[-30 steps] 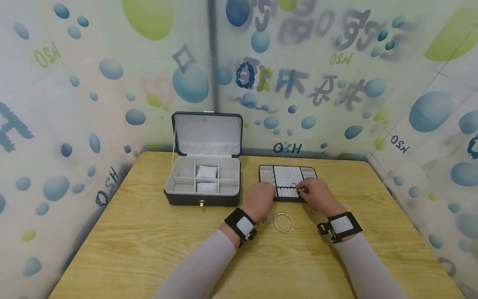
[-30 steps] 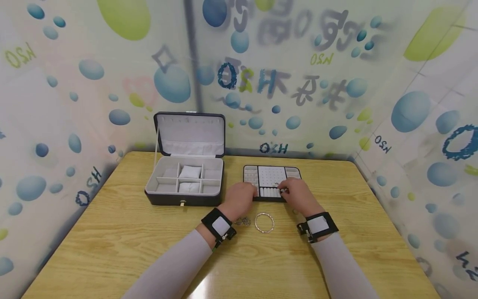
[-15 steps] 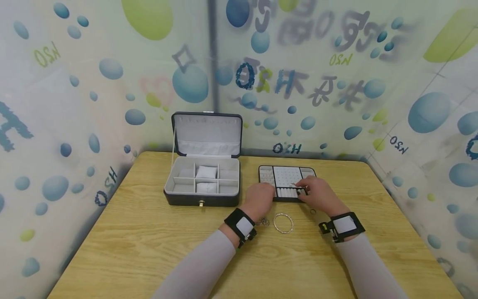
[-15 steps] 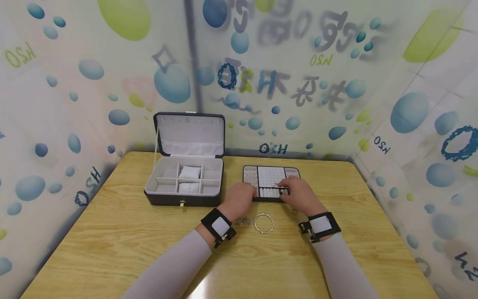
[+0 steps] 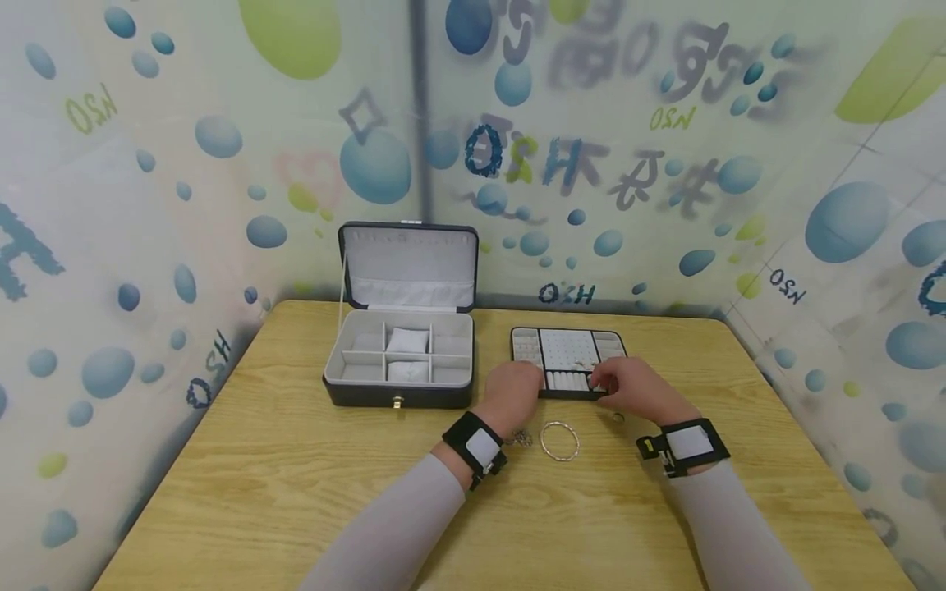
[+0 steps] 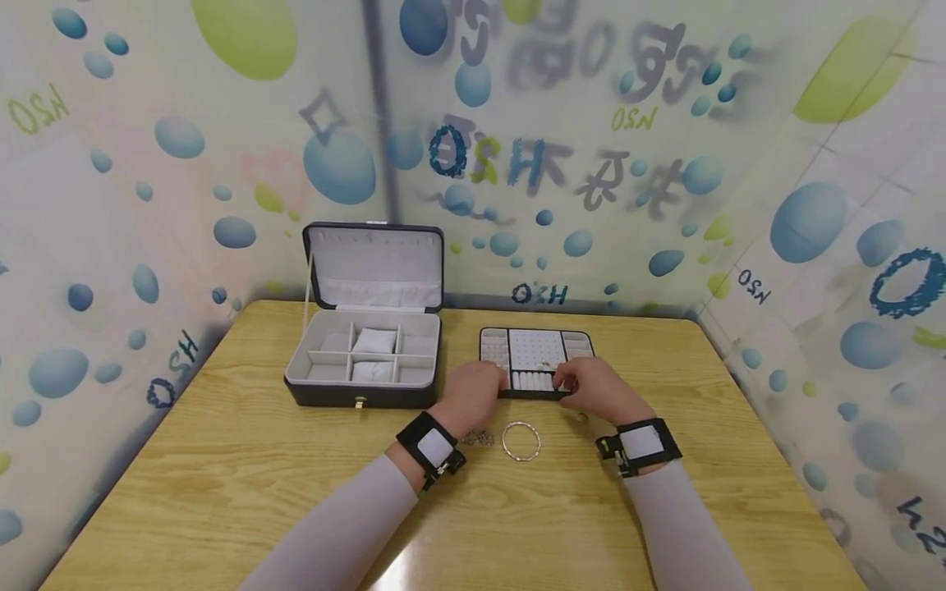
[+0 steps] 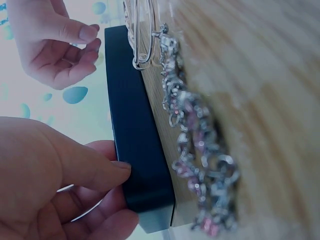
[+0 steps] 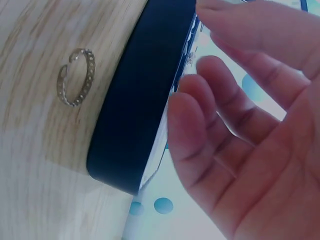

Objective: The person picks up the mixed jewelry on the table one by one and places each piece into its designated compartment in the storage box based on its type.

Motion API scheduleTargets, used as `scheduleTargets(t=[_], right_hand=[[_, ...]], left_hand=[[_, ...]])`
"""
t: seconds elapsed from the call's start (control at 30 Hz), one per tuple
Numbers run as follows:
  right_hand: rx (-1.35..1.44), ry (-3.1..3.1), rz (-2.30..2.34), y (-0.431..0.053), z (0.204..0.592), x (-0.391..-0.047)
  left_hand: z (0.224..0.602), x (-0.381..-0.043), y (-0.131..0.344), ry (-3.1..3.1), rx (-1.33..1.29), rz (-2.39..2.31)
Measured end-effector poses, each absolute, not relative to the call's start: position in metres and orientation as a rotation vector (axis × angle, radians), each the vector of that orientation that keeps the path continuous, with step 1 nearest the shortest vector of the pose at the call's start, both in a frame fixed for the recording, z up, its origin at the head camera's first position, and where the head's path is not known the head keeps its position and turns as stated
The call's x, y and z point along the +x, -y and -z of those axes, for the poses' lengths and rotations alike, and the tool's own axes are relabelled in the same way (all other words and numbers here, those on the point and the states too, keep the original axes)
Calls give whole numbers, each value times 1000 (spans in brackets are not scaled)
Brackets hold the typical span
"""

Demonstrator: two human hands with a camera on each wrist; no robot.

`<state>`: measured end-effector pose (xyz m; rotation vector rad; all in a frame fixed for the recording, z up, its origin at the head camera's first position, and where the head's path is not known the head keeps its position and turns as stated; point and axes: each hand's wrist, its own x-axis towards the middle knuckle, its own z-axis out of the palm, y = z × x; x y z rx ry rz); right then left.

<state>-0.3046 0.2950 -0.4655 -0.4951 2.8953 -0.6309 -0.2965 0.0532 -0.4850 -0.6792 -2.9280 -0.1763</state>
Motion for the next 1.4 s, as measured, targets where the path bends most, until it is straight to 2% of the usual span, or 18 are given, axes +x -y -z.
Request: scheduleTargets(t=[0.6,1.4], right_hand=[[-450,-2806,379,-283,450,-293],[-419,-2964,153,-270,454,-279]], left_hand=[[486,-297,-50,2916,-653,240],[490,-297,-51,2904,-673,232]])
